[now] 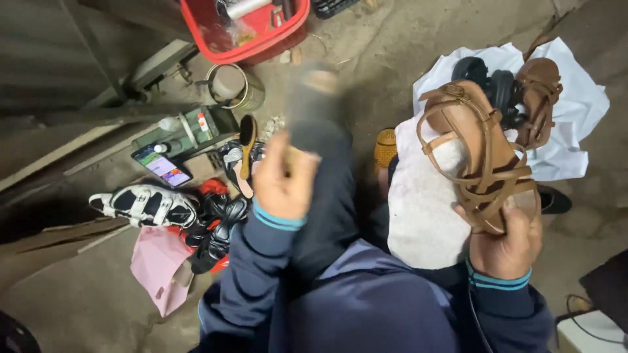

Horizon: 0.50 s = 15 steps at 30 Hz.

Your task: A person is repairing a brown sandal by brushing the surface, hammering the sole to secure it, and applying a treatment with a sponge.

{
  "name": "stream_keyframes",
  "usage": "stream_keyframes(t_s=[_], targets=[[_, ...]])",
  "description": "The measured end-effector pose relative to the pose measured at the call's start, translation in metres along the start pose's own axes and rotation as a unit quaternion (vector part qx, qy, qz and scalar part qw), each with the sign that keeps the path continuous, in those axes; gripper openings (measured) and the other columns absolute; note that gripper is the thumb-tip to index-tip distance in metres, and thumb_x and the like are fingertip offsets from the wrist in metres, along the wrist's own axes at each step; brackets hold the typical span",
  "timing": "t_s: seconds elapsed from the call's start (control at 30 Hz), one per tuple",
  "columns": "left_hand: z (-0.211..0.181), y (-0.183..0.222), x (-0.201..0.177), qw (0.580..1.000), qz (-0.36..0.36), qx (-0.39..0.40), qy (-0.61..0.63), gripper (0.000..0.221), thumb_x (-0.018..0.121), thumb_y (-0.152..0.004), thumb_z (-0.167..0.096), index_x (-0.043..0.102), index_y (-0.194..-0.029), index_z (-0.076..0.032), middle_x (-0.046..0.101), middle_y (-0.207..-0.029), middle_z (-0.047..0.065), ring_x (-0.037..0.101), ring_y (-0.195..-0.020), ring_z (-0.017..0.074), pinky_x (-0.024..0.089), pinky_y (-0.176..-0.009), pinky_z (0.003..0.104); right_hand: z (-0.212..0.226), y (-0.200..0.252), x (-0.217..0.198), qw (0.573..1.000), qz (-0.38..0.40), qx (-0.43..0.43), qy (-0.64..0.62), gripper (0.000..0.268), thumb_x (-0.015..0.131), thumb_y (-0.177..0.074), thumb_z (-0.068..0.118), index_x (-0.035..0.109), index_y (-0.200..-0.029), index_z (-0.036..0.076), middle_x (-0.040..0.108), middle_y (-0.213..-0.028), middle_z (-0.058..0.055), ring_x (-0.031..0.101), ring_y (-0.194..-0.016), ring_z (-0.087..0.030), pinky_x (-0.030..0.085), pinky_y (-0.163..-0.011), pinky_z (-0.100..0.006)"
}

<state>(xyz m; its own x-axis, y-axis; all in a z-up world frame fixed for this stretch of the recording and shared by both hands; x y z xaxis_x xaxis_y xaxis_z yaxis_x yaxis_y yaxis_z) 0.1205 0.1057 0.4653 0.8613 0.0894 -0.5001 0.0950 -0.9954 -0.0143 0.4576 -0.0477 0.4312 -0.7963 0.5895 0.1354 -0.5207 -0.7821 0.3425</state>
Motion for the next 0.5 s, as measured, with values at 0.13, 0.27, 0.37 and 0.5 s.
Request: stream_keyframes(t_s=[0.13,0.27,0.37,0.5], targets=[[-0.105,0.053,0.043,0.957,0.146,0.233,0.091,0.027,0.056,-0.106,-0.023,0.060,-0.125,-0.004,0.070,-0.114,0.016,0.072,-0.097,0.0326,0.057,-0.086,0.041,0.009,0.022,-0.013,0.997,-0.057,-0.035,0.036,0.059,0.053,-0.101,0.027,0.048,-0.157,0.009,0.062,-0.143,-0.010,0.067,-0.122,-0.030,0.066,-0.078,-0.040],[-0.099,0.112,0.109,0.928,0.214,0.305,-0.034,0.046,0.058,-0.111,-0.038,0.052,-0.152,-0.017,0.063,-0.094,-0.001,0.069,-0.078,0.0200,0.058,-0.066,0.039,0.009,0.029,-0.032,0.984,-0.055,-0.167,0.015,0.055,0.061,-0.094,0.021,0.051,-0.145,0.001,0.056,-0.149,-0.016,0.056,-0.141,-0.029,0.048,-0.126,-0.044],[-0.101,0.111,0.121,0.936,0.170,0.308,0.029,0.033,0.067,-0.099,-0.030,0.070,-0.128,-0.014,0.070,-0.083,0.004,0.075,-0.071,0.0287,0.061,-0.058,0.041,-0.038,0.020,-0.075,0.983,-0.138,-0.095,-0.081,0.051,0.059,-0.094,0.003,0.049,-0.144,0.005,0.065,-0.127,-0.008,0.068,-0.117,-0.021,0.064,-0.107,-0.039],[-0.121,0.112,0.111,0.919,0.206,0.328,0.078,0.037,0.061,-0.099,-0.024,0.068,-0.132,-0.011,0.070,-0.088,0.003,0.075,-0.073,0.0255,0.063,-0.065,0.036,-0.039,0.012,-0.091,0.982,-0.111,-0.151,-0.039,0.054,0.056,-0.097,0.000,0.044,-0.150,-0.003,0.059,-0.129,-0.025,0.063,-0.124,-0.037,0.056,-0.109,-0.053]])
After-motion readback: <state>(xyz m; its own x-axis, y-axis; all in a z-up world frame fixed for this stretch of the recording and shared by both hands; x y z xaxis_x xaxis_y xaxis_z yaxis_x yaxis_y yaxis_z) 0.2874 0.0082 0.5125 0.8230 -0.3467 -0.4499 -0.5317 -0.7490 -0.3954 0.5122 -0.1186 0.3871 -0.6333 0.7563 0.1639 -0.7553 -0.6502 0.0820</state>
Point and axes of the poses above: each hand's wrist, its own y-axis away from the middle knuckle, its own x-axis out of the palm, z = x × y, the point moved 8 cm from there along -y, towards the middle knuckle
